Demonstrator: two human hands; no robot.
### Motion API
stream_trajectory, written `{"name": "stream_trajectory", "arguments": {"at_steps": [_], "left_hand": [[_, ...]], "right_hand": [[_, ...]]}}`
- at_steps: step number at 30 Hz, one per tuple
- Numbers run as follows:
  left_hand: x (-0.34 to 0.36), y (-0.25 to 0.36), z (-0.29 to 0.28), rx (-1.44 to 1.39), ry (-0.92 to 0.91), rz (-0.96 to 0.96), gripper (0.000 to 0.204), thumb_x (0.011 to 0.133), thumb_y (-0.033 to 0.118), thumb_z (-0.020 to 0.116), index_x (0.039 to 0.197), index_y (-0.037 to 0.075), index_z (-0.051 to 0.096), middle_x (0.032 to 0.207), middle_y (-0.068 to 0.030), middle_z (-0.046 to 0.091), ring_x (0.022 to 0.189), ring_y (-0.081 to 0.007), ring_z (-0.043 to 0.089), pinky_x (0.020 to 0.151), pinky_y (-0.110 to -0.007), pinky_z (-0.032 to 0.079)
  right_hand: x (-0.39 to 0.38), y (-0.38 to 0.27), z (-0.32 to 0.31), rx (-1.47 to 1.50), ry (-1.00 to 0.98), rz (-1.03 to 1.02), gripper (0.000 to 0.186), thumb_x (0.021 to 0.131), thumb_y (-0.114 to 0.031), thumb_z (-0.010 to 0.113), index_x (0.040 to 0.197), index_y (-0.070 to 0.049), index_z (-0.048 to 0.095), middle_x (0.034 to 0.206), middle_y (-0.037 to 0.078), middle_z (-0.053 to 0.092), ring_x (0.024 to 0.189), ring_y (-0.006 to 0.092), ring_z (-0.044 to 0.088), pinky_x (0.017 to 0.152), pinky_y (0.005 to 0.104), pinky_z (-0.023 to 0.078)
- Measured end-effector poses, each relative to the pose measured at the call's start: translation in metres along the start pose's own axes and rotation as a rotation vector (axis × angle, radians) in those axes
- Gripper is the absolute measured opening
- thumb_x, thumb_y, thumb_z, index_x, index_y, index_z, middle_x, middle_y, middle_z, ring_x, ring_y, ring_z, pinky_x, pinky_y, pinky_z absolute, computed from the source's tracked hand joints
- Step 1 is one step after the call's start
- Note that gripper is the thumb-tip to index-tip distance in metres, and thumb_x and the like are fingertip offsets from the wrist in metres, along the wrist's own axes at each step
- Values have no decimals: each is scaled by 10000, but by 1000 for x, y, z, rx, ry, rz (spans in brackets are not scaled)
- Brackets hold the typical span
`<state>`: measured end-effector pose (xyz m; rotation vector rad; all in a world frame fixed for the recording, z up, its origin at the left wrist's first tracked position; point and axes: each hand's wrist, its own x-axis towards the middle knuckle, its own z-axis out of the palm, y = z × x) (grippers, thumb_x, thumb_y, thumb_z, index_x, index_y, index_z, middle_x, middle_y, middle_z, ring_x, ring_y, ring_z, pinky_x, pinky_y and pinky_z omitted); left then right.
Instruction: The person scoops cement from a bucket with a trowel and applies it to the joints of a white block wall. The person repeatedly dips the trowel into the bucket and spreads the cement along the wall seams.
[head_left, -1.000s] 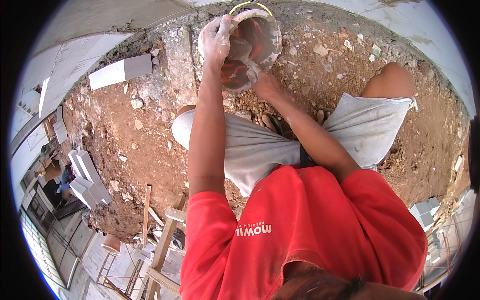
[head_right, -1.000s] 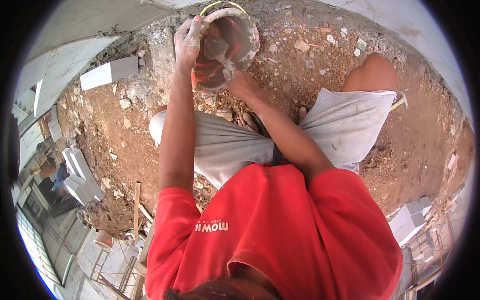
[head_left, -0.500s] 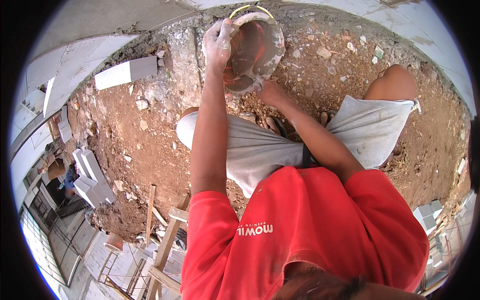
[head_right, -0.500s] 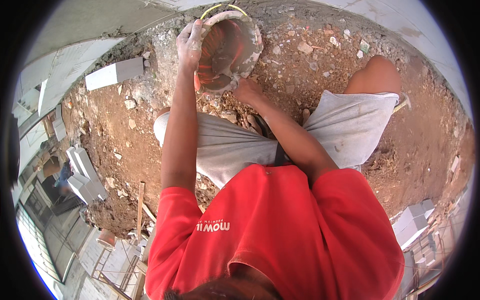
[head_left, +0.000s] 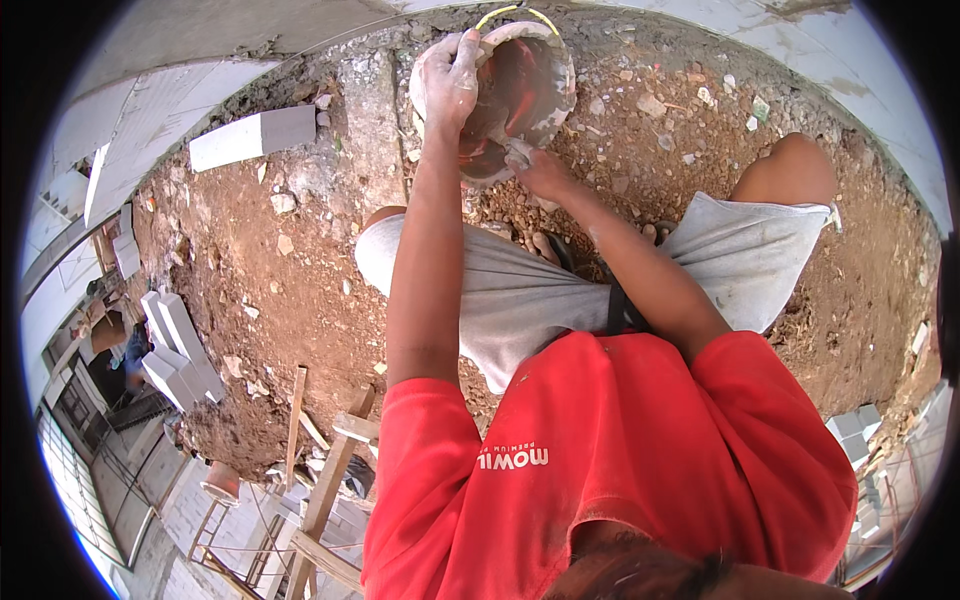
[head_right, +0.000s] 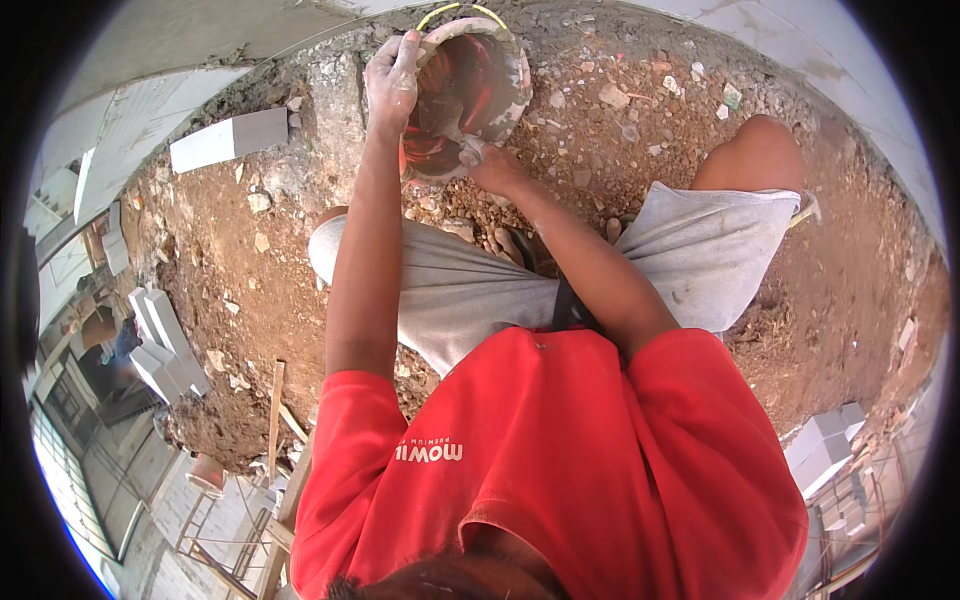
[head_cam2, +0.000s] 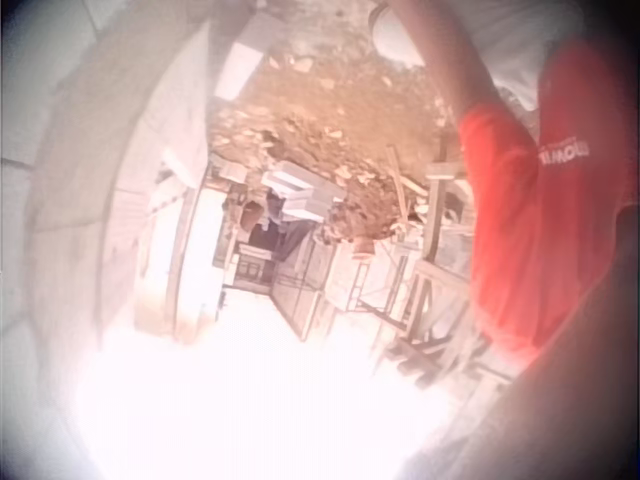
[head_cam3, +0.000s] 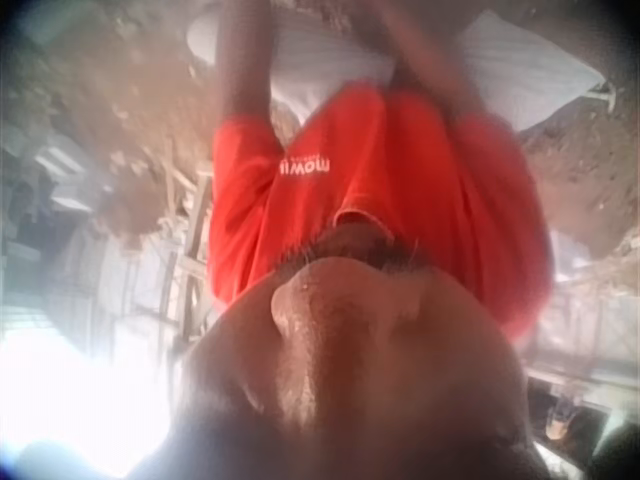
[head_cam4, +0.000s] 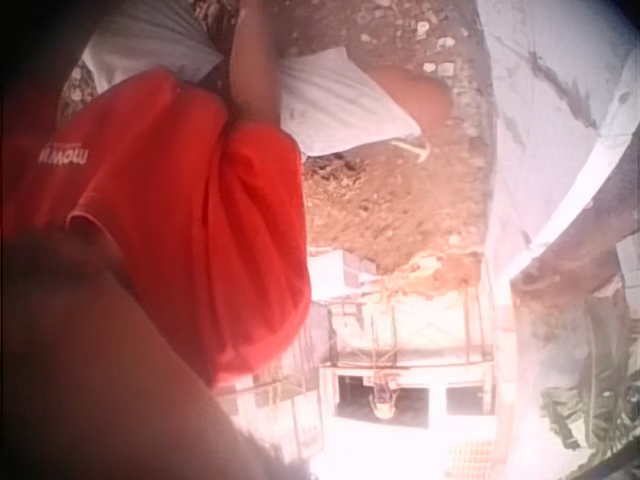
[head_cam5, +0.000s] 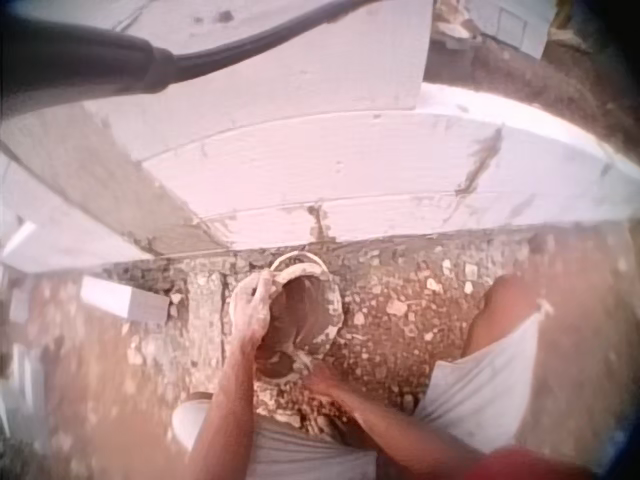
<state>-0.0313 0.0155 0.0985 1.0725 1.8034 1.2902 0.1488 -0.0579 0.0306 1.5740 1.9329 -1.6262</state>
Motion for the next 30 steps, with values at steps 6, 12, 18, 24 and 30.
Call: {"name": "stream_trajectory", "arguments": {"at_steps": [6,12,18,24,30], "left_hand": [[-2,-10,-6,61,6,-1,384,1032,337,619,894,-13,699,777,-59,620,753,-157,545,729,-331,458],[-1,-6,-1,39,7,28,388,1025,348,622,897,-10,699,766,-65,611,743,-165,534,716,-339,452],[-4,-8,-8,58,-25,-6,360,1021,333,635,936,-2,736,770,-56,629,724,-156,546,699,-326,463],[-14,0,-16,-84,8,-28,327,1023,288,642,970,-12,760,804,-28,652,734,-138,563,681,-301,468],[-9,-30,-29,-133,-26,103,344,1057,306,604,1010,1,755,846,17,618,759,-76,494,682,-258,402]], "right_hand": [[-14,-1,-45,-188,134,-113,566,1009,-318,577,1552,-217,456,1295,153,692,1082,321,702,931,444,558],[7,-46,-104,-620,192,-154,435,949,-213,603,1371,-114,637,1159,203,734,1016,335,732,857,451,583],[23,-94,-86,-844,20,-255,276,898,-105,590,1093,-41,775,1077,171,768,1019,322,749,829,443,599],[27,-97,-51,-760,-37,-253,271,825,-96,665,1060,-32,784,1068,184,768,1000,330,755,804,433,609],[92,-93,-86,-686,-302,-145,307,786,-156,734,1021,39,768,976,288,737,895,391,737,748,465,578]]}}
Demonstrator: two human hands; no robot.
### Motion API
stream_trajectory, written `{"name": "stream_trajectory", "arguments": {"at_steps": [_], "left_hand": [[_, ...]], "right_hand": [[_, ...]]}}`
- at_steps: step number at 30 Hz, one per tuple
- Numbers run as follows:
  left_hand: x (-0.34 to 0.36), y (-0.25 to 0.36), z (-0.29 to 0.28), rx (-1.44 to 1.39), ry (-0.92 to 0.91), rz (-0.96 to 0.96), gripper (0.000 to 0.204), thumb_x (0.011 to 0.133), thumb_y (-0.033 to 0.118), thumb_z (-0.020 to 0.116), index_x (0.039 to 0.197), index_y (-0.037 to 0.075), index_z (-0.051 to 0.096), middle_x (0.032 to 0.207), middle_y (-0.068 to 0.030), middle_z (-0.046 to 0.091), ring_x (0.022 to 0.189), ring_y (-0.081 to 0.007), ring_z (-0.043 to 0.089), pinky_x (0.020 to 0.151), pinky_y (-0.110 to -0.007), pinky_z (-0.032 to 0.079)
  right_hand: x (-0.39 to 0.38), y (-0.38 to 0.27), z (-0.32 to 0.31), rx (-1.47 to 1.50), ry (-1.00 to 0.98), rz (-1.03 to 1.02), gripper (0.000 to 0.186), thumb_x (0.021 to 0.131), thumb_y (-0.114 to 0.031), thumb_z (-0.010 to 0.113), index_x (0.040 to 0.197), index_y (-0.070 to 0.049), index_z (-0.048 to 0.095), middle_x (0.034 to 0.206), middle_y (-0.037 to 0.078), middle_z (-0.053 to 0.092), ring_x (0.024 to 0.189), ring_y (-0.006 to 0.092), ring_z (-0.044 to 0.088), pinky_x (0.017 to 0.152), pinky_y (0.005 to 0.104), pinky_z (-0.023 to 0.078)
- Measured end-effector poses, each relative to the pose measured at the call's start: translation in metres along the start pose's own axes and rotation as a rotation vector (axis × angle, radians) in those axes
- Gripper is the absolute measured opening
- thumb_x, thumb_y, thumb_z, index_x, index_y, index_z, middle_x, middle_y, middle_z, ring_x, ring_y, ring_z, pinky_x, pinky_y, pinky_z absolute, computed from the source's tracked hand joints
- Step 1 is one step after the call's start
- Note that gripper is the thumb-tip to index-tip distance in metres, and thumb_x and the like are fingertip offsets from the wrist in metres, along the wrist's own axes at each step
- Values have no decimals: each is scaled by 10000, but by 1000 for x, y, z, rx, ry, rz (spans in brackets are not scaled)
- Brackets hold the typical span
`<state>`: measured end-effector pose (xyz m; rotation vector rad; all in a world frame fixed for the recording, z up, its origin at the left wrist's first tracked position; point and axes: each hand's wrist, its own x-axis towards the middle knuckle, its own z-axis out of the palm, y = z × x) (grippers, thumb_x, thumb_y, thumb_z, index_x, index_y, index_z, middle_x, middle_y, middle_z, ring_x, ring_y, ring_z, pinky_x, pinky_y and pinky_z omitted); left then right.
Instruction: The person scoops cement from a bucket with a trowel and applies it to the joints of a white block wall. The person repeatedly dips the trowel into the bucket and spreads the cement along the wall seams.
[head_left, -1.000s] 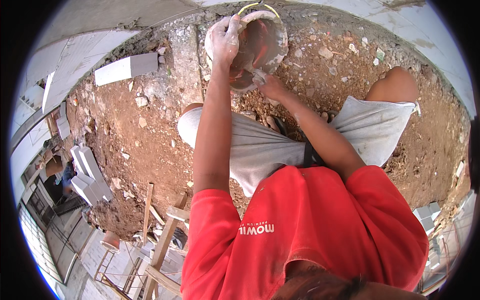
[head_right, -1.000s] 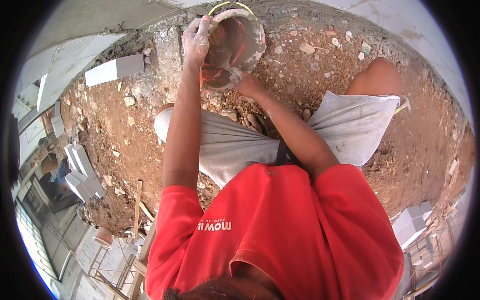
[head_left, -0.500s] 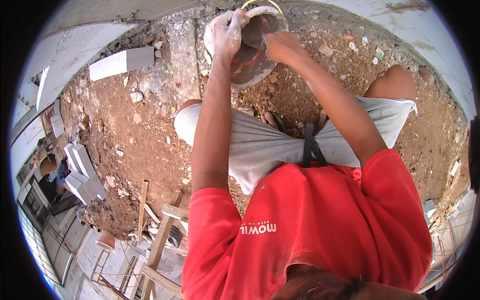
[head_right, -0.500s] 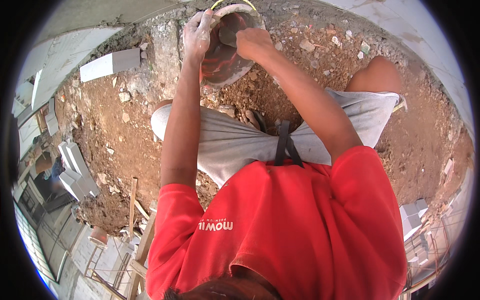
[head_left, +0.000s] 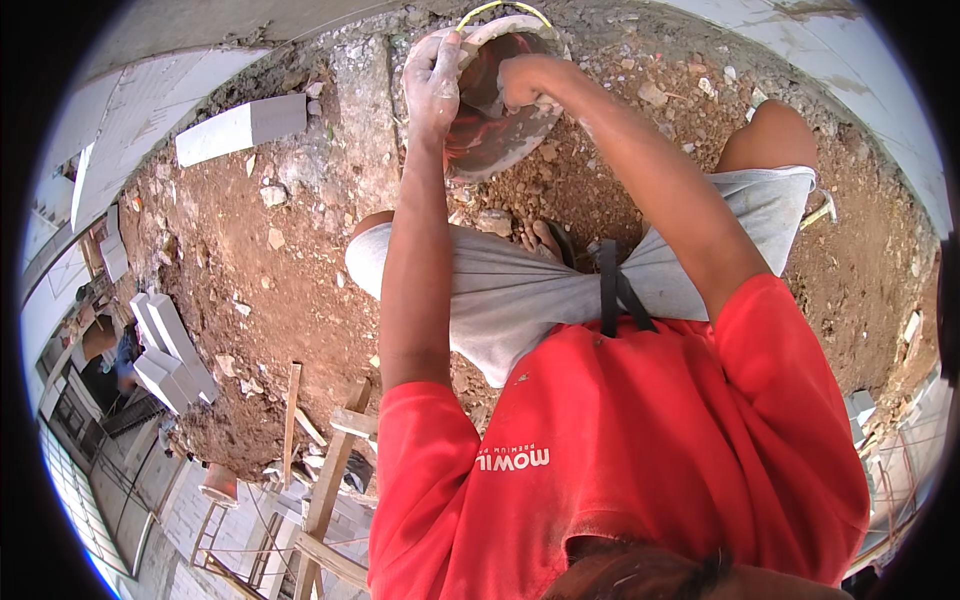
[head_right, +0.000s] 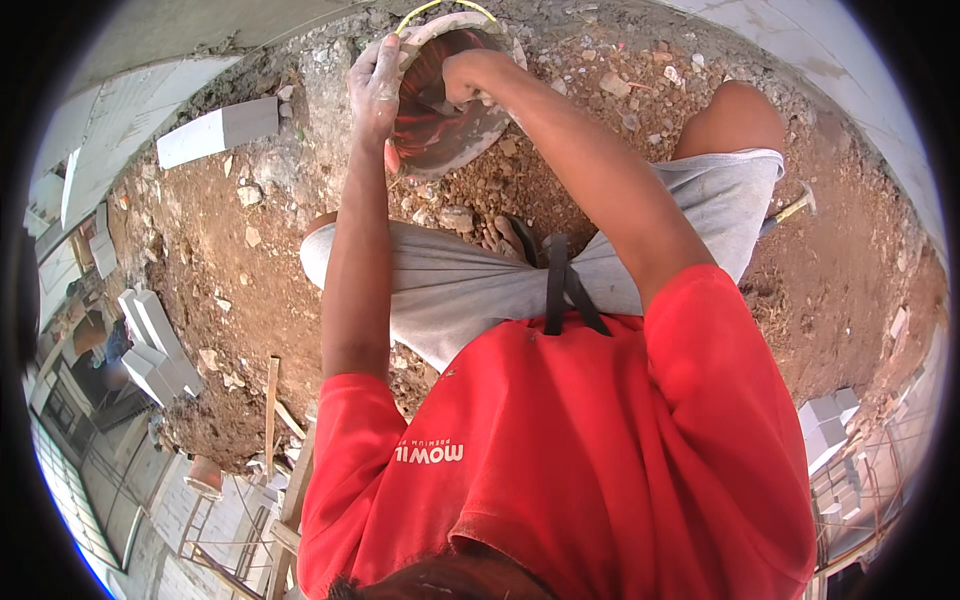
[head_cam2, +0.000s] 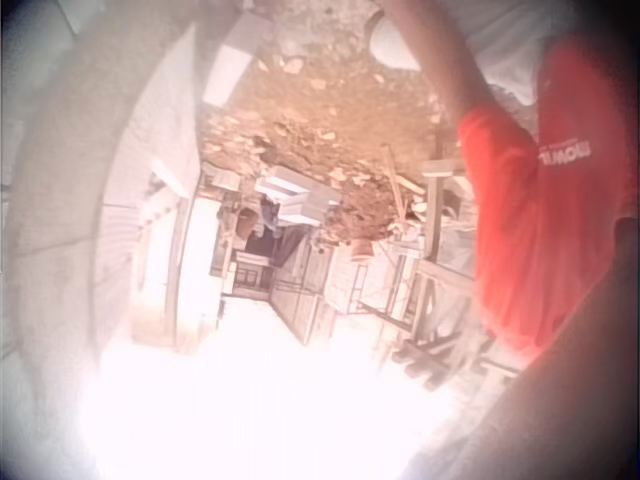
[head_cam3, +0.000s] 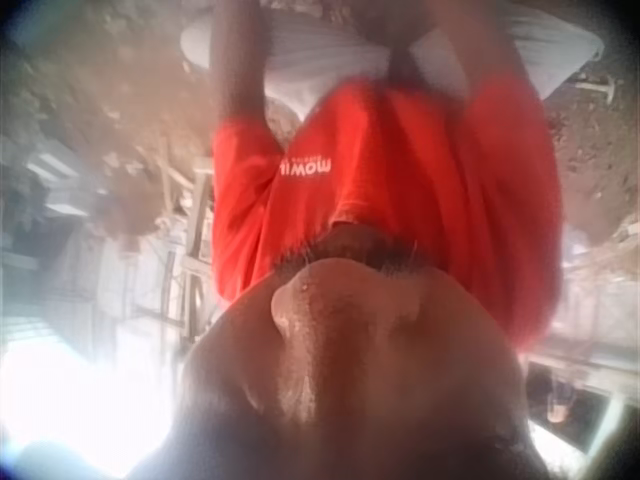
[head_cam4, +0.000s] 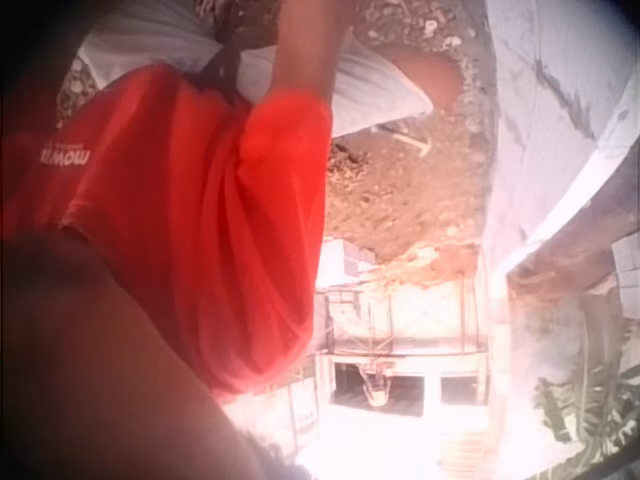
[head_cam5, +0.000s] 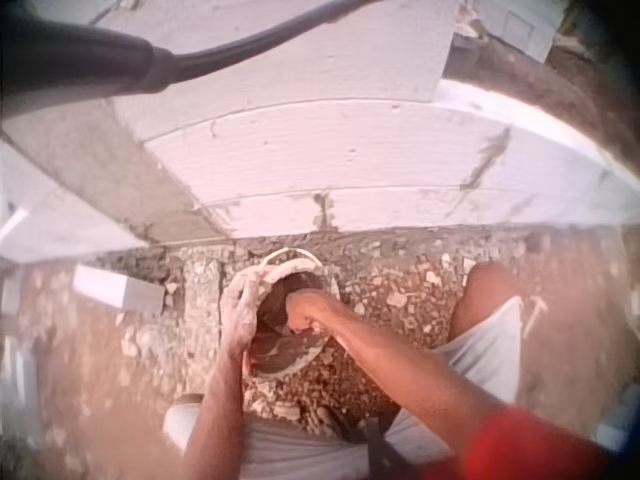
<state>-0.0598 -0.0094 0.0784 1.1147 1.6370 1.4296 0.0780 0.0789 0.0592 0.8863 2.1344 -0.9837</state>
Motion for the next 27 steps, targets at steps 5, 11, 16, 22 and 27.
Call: {"name": "stream_trajectory", "arguments": {"at_steps": [5,11,16,22,27], "left_hand": [[-12,7,-16,-32,-2,-177,350,1054,284,607,968,-24,751,917,-30,664,818,-114,559,752,-282,458],[-19,2,-24,-47,57,-133,360,1068,311,584,1030,-5,754,823,21,606,743,-65,482,655,-250,399],[-20,8,-22,-190,115,-121,327,1061,298,616,849,57,680,718,72,498,640,-28,378,563,-234,283],[-16,15,-17,-273,178,-209,302,1072,253,597,839,74,665,721,81,512,627,-2,379,552,-197,285],[-18,0,-32,-44,171,-75,348,1088,284,560,783,126,613,627,92,468,500,6,344,463,-197,244]], "right_hand": [[-10,11,-20,-17,-60,53,385,821,-289,801,1053,16,763,949,182,750,734,309,725,665,454,584],[10,47,30,306,-54,-128,509,818,-346,813,1163,19,728,978,180,752,767,287,728,660,436,581],[0,63,48,408,-38,-121,705,822,-441,810,1358,-21,628,1266,192,672,1071,293,667,852,412,540],[-7,65,84,796,-216,-205,791,846,-542,784,1511,-192,540,1491,131,572,1421,278,482,1201,405,344],[-10,60,120,1210,-334,-165,748,872,-504,786,1520,-233,529,1063,69,695,841,139,673,639,307,566]]}}
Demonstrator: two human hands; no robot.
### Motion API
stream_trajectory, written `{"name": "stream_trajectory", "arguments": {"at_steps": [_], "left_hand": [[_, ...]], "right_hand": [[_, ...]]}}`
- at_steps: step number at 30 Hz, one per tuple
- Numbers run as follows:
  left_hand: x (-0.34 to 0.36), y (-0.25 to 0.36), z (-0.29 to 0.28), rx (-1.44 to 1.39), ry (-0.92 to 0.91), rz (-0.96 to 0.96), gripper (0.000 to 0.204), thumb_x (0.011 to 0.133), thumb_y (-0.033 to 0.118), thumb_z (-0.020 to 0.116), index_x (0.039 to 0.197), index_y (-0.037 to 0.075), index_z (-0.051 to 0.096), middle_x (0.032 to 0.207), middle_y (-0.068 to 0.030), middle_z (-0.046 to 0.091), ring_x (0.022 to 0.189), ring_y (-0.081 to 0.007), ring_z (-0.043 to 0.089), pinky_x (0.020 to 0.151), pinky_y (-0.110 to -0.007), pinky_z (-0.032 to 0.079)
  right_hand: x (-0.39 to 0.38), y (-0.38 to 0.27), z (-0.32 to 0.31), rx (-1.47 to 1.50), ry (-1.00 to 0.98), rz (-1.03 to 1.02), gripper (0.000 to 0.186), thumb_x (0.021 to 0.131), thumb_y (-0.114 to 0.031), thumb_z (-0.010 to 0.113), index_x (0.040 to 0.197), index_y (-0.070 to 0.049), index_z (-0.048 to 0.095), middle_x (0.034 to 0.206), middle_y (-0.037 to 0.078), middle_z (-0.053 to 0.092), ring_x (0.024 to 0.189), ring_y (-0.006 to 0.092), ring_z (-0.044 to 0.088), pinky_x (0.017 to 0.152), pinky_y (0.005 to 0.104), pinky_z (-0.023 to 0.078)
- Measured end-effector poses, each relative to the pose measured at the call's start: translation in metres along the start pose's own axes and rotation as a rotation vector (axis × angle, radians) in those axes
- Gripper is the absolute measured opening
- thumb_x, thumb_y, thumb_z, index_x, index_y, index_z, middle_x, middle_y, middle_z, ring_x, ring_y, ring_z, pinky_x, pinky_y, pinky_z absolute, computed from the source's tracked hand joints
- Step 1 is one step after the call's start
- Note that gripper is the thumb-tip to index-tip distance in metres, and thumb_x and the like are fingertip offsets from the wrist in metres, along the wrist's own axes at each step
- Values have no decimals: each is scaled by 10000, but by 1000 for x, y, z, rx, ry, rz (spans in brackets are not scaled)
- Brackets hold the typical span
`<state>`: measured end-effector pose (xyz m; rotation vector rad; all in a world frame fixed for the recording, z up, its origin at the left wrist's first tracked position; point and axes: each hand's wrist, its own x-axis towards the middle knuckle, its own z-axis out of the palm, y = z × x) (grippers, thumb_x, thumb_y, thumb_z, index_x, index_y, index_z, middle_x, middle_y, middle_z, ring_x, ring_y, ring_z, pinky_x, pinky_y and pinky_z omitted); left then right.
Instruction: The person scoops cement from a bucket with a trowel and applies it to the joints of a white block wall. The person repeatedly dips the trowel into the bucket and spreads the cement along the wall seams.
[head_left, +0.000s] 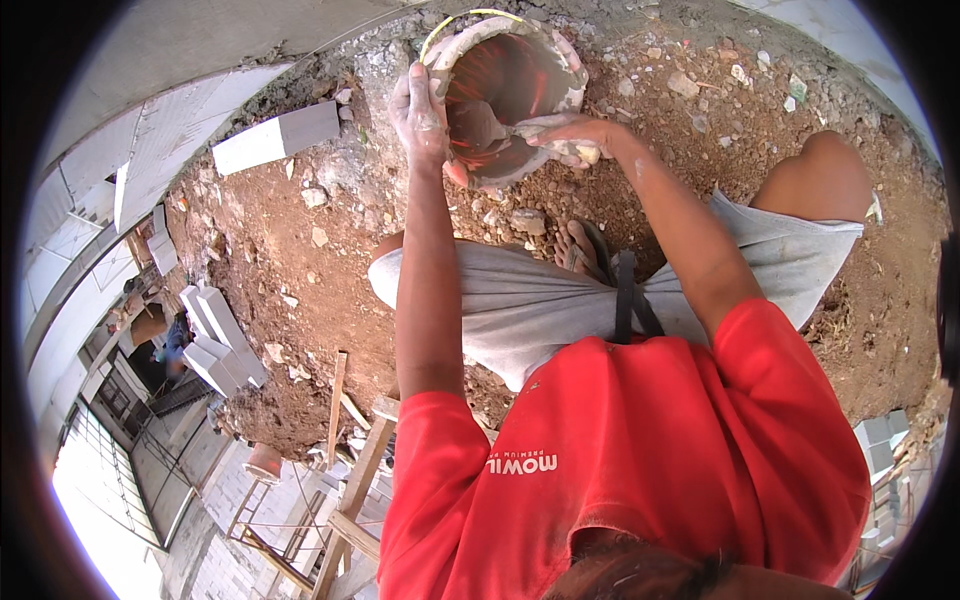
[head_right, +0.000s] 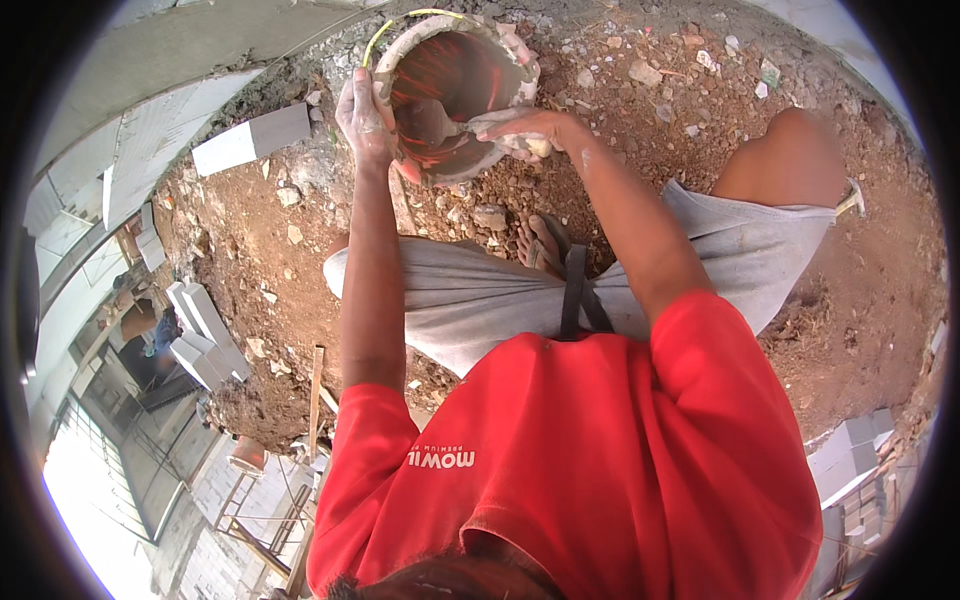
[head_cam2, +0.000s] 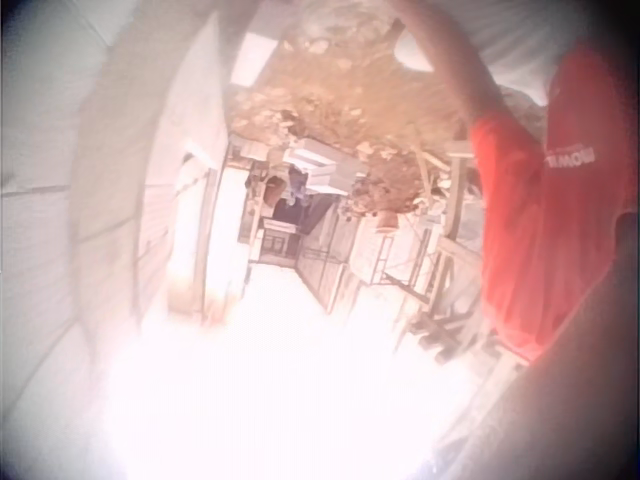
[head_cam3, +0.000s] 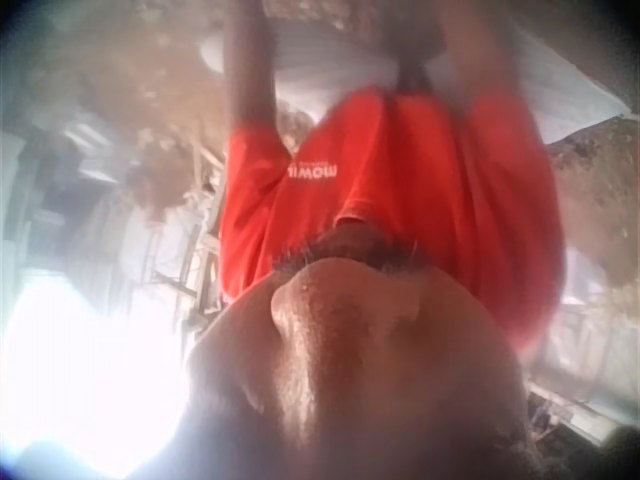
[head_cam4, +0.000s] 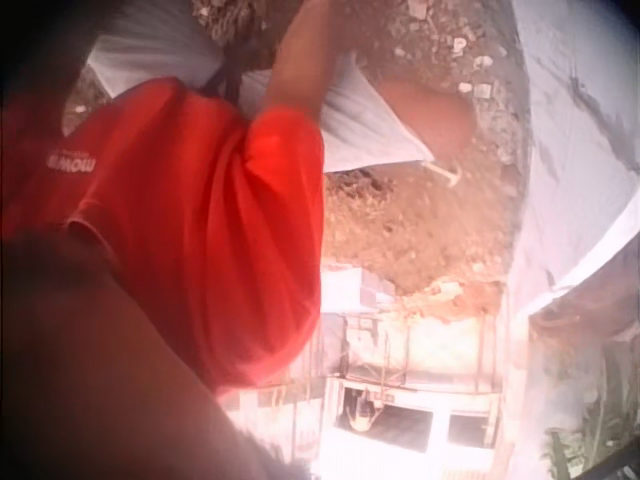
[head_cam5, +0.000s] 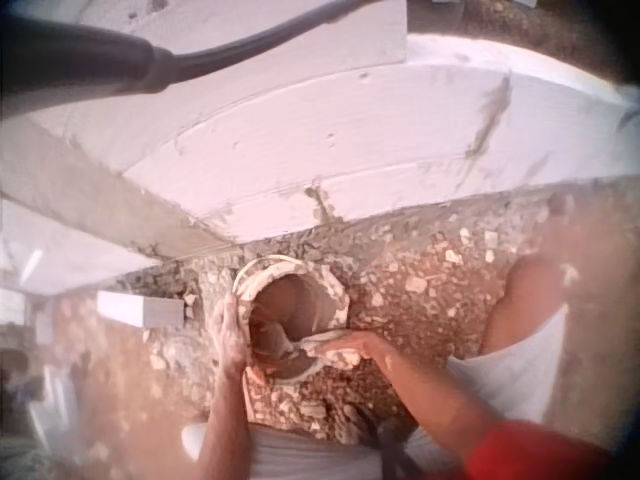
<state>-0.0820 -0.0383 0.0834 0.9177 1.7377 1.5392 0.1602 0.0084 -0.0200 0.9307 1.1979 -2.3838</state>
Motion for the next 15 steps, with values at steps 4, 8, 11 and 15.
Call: {"name": "stream_trajectory", "arguments": {"at_steps": [4,8,11,15], "left_hand": [[-1,6,4,-124,50,-172,354,1090,252,558,791,70,614,766,67,493,716,-34,379,624,-230,330],[7,7,8,-263,89,-138,307,1083,233,579,805,108,614,753,76,498,688,-11,404,607,-204,335],[15,-2,-6,-292,180,-146,309,1084,230,577,806,104,622,733,78,501,654,-20,416,591,-214,350],[25,-12,-20,-371,225,-181,309,1080,235,583,805,104,631,746,66,555,648,-23,442,586,-212,368]], "right_hand": [[2,20,29,558,-179,-163,527,958,-372,721,1398,-145,542,822,0,609,509,49,516,378,195,385],[-10,32,31,757,-167,-153,547,971,-308,691,1435,-118,471,802,28,604,466,60,497,338,204,379],[-46,33,20,692,-165,-200,605,969,-277,676,1496,-119,427,804,32,601,463,57,501,350,211,409],[-105,10,8,540,-101,-294,675,961,-200,639,1565,-105,353,801,53,597,465,71,514,347,214,409]]}}
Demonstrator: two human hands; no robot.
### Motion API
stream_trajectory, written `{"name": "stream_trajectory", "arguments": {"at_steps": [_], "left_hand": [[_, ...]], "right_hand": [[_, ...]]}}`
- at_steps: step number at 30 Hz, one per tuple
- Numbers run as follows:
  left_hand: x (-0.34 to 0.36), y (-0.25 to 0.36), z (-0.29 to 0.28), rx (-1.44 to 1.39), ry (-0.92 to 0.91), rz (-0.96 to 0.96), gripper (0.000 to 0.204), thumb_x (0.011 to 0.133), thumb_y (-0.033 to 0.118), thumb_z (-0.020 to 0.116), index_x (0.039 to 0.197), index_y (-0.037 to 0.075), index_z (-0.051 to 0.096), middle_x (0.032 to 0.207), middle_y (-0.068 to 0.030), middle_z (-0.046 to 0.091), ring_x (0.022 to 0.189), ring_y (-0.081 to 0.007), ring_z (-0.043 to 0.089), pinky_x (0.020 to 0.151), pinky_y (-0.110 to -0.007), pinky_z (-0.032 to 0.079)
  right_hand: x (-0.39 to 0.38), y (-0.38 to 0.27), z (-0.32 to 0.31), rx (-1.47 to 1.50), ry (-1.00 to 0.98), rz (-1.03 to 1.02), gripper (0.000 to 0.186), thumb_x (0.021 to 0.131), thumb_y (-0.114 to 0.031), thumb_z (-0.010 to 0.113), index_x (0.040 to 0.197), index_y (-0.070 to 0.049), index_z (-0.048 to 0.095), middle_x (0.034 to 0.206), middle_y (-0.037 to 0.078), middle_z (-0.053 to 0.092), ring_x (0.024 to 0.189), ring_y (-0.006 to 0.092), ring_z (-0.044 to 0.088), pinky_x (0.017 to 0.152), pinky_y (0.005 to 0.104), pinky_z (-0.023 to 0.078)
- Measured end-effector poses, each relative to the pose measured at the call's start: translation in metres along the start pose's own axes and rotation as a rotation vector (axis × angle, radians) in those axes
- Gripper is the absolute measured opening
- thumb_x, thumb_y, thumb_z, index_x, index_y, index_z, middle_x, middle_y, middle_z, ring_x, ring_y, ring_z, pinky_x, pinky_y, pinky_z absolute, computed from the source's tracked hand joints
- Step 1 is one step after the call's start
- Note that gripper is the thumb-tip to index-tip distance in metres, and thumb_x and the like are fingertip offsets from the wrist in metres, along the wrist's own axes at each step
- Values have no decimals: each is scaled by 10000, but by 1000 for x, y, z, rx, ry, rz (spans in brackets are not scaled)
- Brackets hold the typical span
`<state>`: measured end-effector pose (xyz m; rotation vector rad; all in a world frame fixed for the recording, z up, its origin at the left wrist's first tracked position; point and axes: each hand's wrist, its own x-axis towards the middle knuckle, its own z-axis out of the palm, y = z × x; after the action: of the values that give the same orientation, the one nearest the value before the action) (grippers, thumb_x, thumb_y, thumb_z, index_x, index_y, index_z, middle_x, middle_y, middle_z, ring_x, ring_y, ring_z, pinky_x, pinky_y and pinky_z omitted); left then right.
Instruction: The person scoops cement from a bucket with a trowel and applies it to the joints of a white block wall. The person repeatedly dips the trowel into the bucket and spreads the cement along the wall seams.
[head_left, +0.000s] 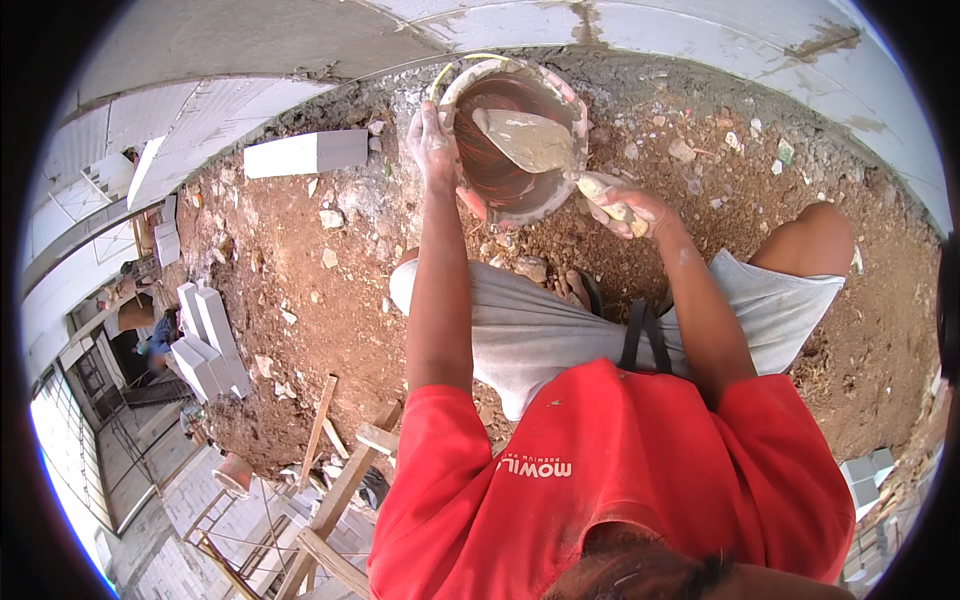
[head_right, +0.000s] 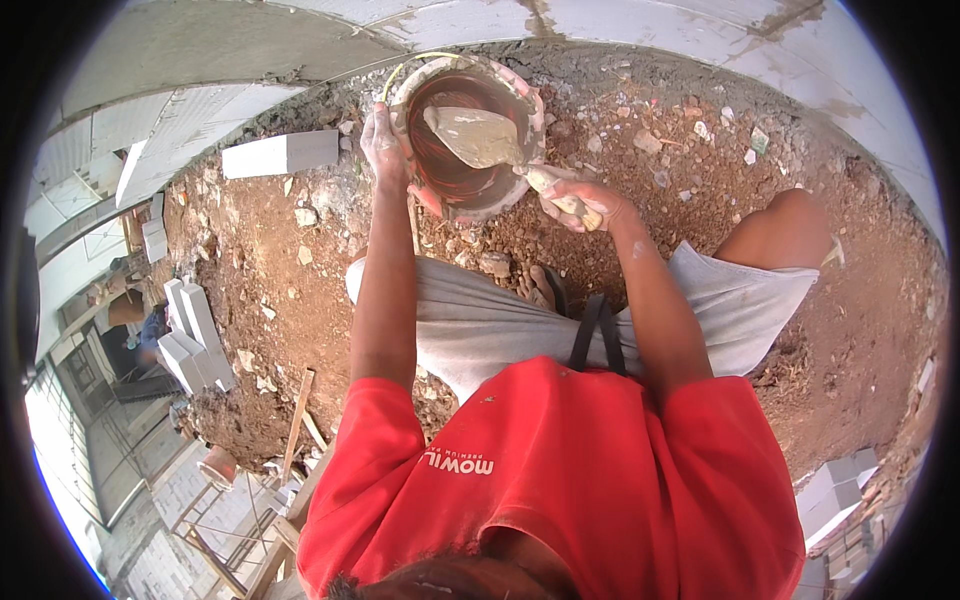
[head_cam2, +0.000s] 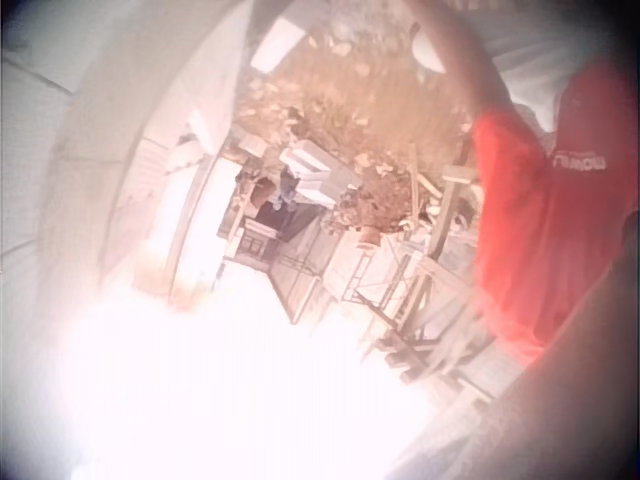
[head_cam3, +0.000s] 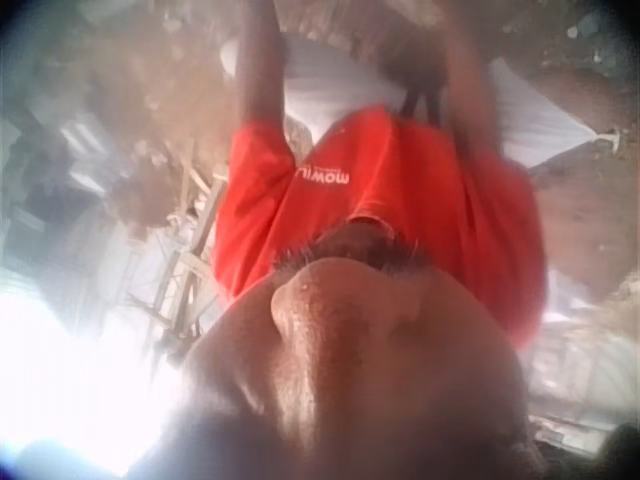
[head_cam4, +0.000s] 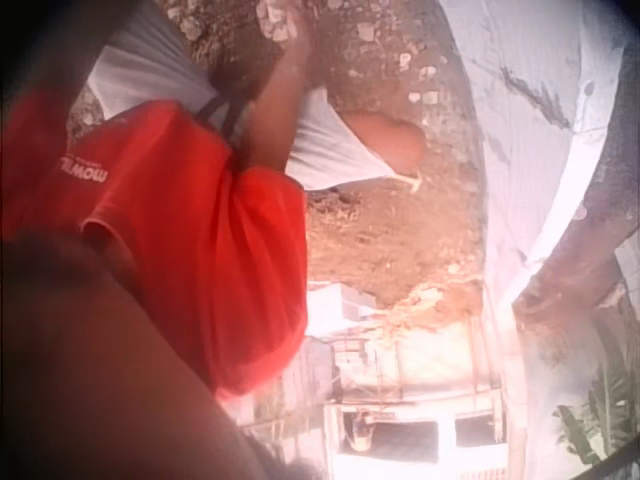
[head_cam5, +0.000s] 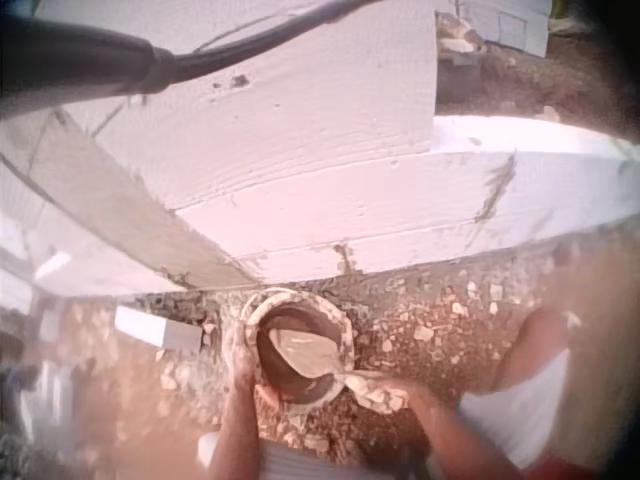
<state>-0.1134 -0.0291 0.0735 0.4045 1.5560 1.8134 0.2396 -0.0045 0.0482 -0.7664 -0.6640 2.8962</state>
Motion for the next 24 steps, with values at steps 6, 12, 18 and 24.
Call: {"name": "stream_trajectory", "arguments": {"at_steps": [6,12,18,24], "left_hand": [[9,1,39,80,-45,44,337,1066,331,597,792,136,618,689,81,474,637,-39,424,565,-235,350],[18,-6,10,325,81,76,469,1052,398,572,773,27,636,691,-11,540,679,-125,465,634,-327,397],[24,-7,44,412,67,153,454,1036,390,569,866,-23,649,718,-132,583,703,-243,512,700,-418,437],[13,6,62,463,81,154,451,1033,393,541,896,-17,672,824,-210,660,799,-362,622,759,-461,466]], "right_hand": [[-73,-83,70,-336,21,-155,693,916,-124,654,1543,-26,377,981,139,706,632,166,653,577,309,550],[-72,-115,132,-830,320,-214,560,893,-131,775,1395,-15,555,921,39,695,661,99,614,582,258,513],[-65,-154,221,-1000,441,-579,441,945,-275,759,1303,-69,605,839,2,643,606,70,566,533,251,459],[-27,-216,277,-1234,507,-844,375,1016,-395,643,1178,-57,618,844,26,626,594,70,546,515,253,450]]}}
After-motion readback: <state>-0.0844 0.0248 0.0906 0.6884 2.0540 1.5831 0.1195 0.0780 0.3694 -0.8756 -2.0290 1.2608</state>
